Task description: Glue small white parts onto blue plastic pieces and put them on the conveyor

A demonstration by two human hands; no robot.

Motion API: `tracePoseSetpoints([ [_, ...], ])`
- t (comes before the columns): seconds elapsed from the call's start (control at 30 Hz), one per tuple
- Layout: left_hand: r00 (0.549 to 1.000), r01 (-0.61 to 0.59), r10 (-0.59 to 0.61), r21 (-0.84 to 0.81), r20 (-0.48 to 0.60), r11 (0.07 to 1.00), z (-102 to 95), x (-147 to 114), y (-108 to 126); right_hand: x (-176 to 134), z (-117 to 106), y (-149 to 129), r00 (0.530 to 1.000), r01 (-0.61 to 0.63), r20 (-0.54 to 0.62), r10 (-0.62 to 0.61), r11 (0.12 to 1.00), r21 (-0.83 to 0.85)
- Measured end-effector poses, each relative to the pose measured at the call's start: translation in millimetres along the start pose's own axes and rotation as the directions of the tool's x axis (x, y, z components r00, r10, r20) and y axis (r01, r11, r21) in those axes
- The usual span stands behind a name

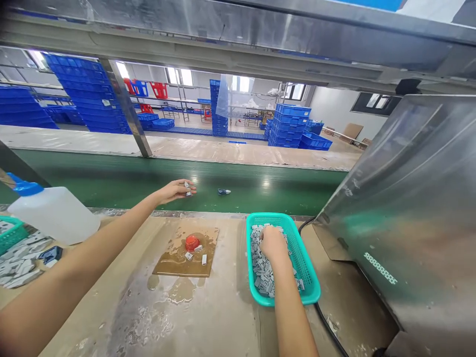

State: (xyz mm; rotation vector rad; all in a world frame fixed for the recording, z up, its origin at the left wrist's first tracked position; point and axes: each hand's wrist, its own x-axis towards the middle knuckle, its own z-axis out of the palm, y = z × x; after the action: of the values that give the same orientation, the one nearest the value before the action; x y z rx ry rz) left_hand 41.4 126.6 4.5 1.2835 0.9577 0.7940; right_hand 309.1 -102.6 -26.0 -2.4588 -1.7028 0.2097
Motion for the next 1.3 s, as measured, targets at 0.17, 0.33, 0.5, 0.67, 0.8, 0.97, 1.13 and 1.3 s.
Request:
tracePoseSetpoints([
  [0.17, 0.998, -0.043, 0.04, -0.074, -0.04, 0.996, 8.9, -9, -13, 0, 1, -1, 1.0, -0.005, 0.018, 0.005, 1.0, -0.001],
  [0.33, 0.988, -0.046, 0.03, -0.106, -0.153, 0.993, 3.5, -40, -31, -5, -6, -5, 0.999, -0.012, 0.05, 0.013, 1.0, -0.025],
  [0.5, 0.982, 0.074, -0.108, -0.214, -0.153, 0.974, -3.3, -85, -36, -11, -17, -13, 0.995, -0.012, 0.095, 0.019, 0.997, -0.077],
  [0.67, 0.979, 0.146, -0.185, -0.351, -0.08, 0.925, -9.3, -117, -31, -12, -22, -16, 0.992, -0.019, 0.125, 0.027, 0.998, -0.066],
  [0.8, 0.976, 0.179, -0.216, -0.437, -0.035, 0.882, -17.0, -130, -28, -12, -20, -15, 0.991, -0.026, 0.132, 0.031, 0.999, -0.041],
  [0.97, 0.976, 0.213, -0.216, -0.364, 0.035, 0.907, -24.0, -139, -30, -11, -19, -14, 0.991, -0.037, 0.126, 0.04, 0.999, -0.024],
  [1.13, 0.992, -0.045, 0.075, 0.262, -0.104, 0.964, -12.1, -138, -44, -11, -20, -15, 0.992, -0.019, 0.126, 0.024, 0.999, -0.041],
  [1.3, 0.896, -0.418, 0.402, 0.665, 0.189, 0.619, -3.3, -139, -64, -12, -20, -15, 0.99, -0.026, 0.139, 0.033, 0.998, -0.053],
])
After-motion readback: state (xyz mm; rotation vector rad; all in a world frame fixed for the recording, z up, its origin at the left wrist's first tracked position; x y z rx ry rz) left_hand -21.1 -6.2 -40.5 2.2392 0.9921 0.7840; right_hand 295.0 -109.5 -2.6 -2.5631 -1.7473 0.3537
